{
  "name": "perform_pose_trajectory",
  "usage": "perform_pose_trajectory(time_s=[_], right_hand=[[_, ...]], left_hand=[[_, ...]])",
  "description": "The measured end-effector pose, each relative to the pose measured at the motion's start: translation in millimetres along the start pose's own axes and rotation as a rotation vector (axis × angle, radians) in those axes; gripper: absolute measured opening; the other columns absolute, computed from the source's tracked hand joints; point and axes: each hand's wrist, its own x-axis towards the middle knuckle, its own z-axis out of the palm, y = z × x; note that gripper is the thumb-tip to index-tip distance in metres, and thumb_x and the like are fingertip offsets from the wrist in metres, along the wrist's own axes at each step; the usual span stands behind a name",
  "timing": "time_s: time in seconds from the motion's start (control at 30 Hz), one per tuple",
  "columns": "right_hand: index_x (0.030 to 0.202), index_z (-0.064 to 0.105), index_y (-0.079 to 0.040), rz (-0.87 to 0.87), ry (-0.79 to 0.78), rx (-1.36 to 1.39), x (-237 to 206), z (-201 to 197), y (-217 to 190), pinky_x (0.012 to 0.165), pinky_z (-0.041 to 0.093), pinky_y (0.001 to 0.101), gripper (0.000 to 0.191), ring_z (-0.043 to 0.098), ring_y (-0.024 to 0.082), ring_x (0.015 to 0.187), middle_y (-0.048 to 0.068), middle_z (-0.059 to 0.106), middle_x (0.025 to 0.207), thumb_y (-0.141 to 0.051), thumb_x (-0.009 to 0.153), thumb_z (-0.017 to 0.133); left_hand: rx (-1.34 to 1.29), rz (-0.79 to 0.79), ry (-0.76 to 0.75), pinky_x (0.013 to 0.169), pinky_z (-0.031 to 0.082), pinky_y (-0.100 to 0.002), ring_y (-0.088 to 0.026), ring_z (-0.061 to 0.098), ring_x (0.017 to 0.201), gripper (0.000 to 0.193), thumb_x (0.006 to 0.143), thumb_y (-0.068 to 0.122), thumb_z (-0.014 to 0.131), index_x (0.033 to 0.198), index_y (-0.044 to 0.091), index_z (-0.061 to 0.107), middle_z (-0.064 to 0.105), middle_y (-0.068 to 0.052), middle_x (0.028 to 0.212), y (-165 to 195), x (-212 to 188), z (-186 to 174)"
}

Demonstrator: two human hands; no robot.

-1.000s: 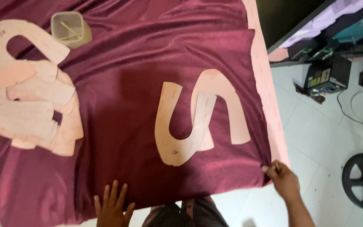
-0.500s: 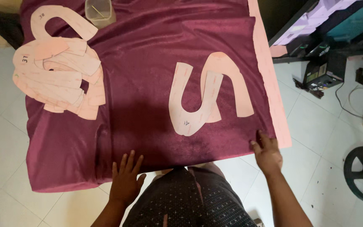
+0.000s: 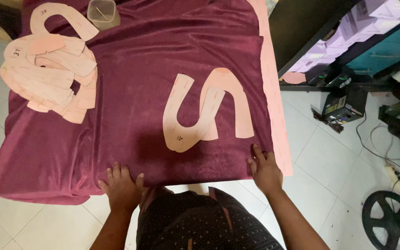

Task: The person positions a U-shaped paper pattern on a maroon fabric, smooths the fabric, and secures the pattern with pins. The person then repositions the pattern and continues pinning it in place.

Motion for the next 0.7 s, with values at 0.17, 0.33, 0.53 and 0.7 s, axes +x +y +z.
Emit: perform_pose_trajectory(time_s=[0.17, 0.33, 0.53, 0.7], right_hand=[[0.15, 0.049, -0.031, 0.215, 0.018, 0.013, 25, -9, 1, 0.094, 0.053, 0.0465, 0.057, 0.064, 0.035, 0.111, 0.013, 0.056, 0.131, -0.053, 0.097, 0.054], [0.149, 0.05, -0.029, 0.272, 0.122, 0.132, 31, -6, -13, 0.1, 0.052, 0.0464, 0.058, 0.064, 0.034, 0.119, 0.012, 0.062, 0.134, -0.052, 0.096, 0.055], [0.15, 0.05, -0.026, 0.339, 0.151, 0.075, 36, -3, -33, 0.098, 0.049, 0.0489, 0.057, 0.059, 0.038, 0.122, 0.019, 0.059, 0.136, -0.05, 0.099, 0.057], [0.144, 0.058, -0.02, 0.428, 0.153, 0.175, 60, -13, -24, 0.1, 0.05, 0.0491, 0.049, 0.063, 0.038, 0.12, 0.017, 0.067, 0.134, -0.045, 0.101, 0.055]], left_hand=[[0.13, -0.043, -0.071, 0.125, 0.028, -0.056, -0.031, 0.054, 0.129, 0.047, 0.096, 0.052, 0.057, 0.119, 0.011, 0.065, 0.06, -0.012, 0.132, 3, 21, -10], [0.001, 0.268, 0.042, 0.109, 0.035, -0.052, -0.032, 0.052, 0.128, 0.05, 0.085, 0.039, 0.065, 0.125, 0.009, 0.061, 0.056, -0.014, 0.136, -8, 36, -4], [-0.163, 0.549, -0.017, 0.103, 0.034, -0.061, -0.04, 0.047, 0.129, 0.065, 0.071, 0.029, 0.073, 0.133, 0.013, 0.06, 0.05, -0.019, 0.141, -21, 34, 2], [-0.084, 0.334, -0.237, 0.11, 0.037, -0.052, -0.029, 0.051, 0.128, 0.038, 0.089, 0.032, 0.066, 0.125, 0.018, 0.064, 0.053, -0.007, 0.14, -4, 45, -9]])
